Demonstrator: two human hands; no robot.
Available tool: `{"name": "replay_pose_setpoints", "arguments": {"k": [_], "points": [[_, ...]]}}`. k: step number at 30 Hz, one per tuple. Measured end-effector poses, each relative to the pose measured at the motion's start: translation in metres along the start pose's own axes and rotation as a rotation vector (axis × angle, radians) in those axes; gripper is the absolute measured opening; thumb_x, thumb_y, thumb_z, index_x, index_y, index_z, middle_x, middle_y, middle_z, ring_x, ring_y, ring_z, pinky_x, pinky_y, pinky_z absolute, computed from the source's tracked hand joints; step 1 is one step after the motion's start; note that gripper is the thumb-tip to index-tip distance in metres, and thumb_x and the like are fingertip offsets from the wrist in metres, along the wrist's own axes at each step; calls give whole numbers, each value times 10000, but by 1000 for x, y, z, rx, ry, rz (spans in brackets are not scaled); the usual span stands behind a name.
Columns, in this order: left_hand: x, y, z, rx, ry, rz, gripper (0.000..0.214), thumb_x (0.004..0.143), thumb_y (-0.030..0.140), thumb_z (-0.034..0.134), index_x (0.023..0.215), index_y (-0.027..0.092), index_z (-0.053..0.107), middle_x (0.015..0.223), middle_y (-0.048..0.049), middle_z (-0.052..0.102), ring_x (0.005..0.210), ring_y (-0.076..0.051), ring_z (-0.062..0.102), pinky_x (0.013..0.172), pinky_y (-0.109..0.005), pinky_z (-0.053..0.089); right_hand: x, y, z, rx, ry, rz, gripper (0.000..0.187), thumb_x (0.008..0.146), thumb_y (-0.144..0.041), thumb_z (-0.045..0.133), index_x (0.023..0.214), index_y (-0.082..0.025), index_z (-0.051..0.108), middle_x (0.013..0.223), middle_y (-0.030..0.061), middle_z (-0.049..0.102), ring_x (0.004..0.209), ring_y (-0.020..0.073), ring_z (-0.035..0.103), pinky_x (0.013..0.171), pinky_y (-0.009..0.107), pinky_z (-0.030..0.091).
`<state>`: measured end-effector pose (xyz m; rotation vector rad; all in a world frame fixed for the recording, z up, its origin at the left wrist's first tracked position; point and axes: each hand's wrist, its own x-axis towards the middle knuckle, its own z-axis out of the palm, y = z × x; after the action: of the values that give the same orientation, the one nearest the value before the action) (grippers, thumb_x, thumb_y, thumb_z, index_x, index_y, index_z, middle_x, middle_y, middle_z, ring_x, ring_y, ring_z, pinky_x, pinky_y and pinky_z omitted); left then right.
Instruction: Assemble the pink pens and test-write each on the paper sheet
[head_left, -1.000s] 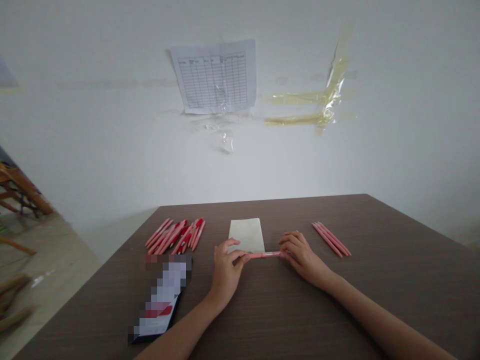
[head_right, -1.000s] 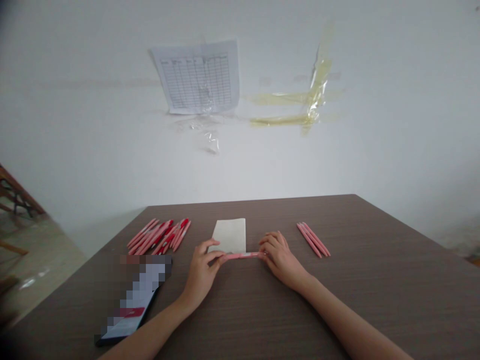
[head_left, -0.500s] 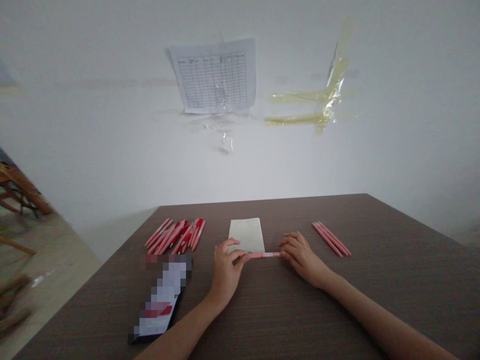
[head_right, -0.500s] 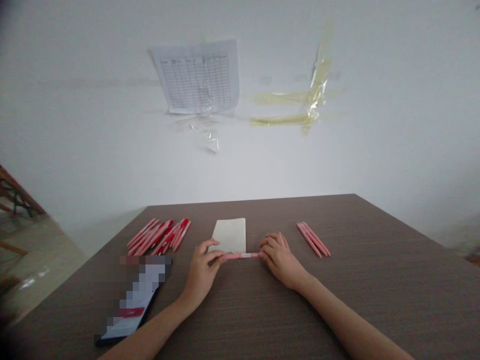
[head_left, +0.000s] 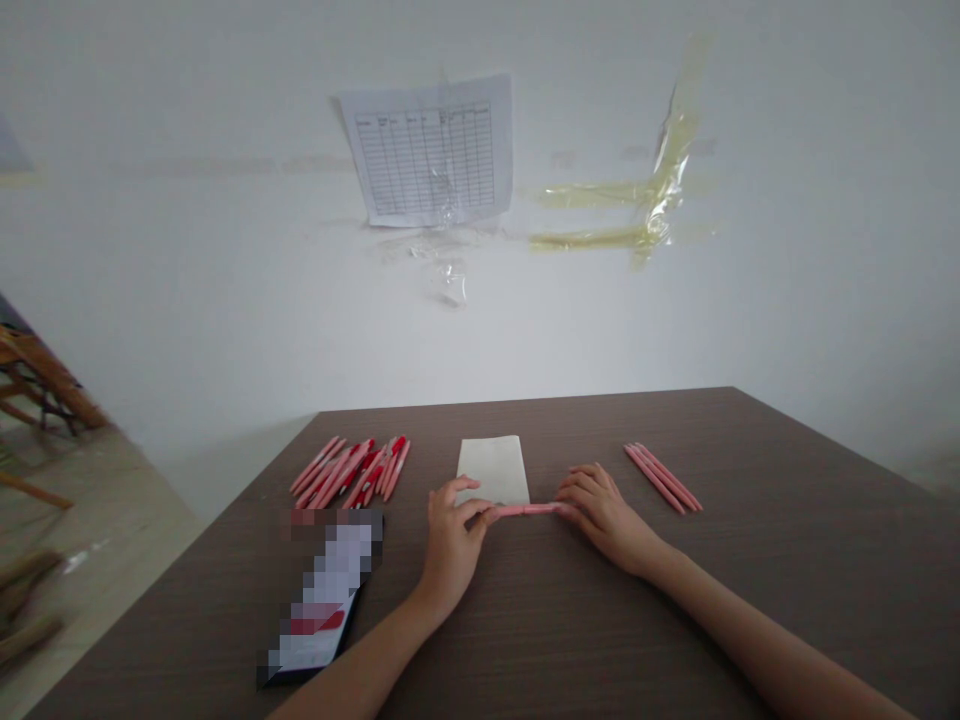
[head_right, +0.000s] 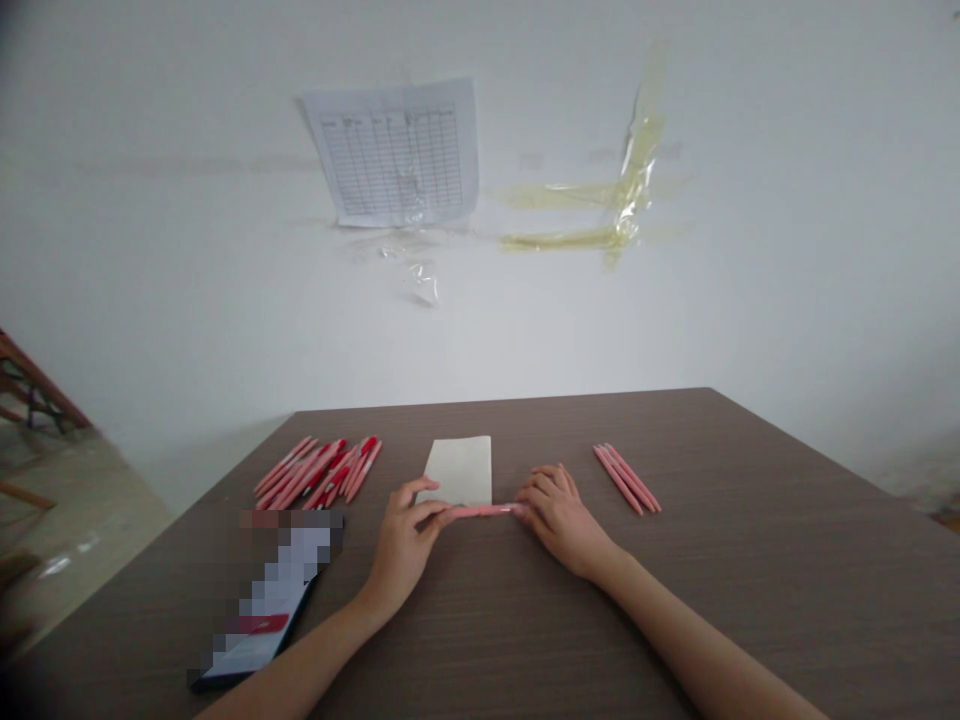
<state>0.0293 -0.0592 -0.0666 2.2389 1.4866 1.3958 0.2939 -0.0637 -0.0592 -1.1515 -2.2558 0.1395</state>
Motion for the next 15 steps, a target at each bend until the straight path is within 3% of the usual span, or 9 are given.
{"name": "replay_pose_setpoints", "arguments": {"k": [6, 15], "points": [[0, 1, -1, 7, -8, 3, 42, 802, 237, 733, 805, 258, 769, 1102, -64, 629, 1108, -268, 573, 1012, -560, 427, -1, 6, 4, -37, -16, -9, 201, 997, -301, 434, 966, -229, 620, 1125, 73, 631, 1225, 264, 441, 1135, 582, 238], [0, -1, 0, 10, 3, 13, 38, 804, 270, 733, 797, 262, 769, 1090, -60, 633, 1087, -261, 582, 987, -535, 451, -1, 5, 0, 1, 21, 7, 73, 954, -285, 514, 982, -232, 556, 1121, 80, 635, 1227, 276, 444, 1111, 567, 292]]}}
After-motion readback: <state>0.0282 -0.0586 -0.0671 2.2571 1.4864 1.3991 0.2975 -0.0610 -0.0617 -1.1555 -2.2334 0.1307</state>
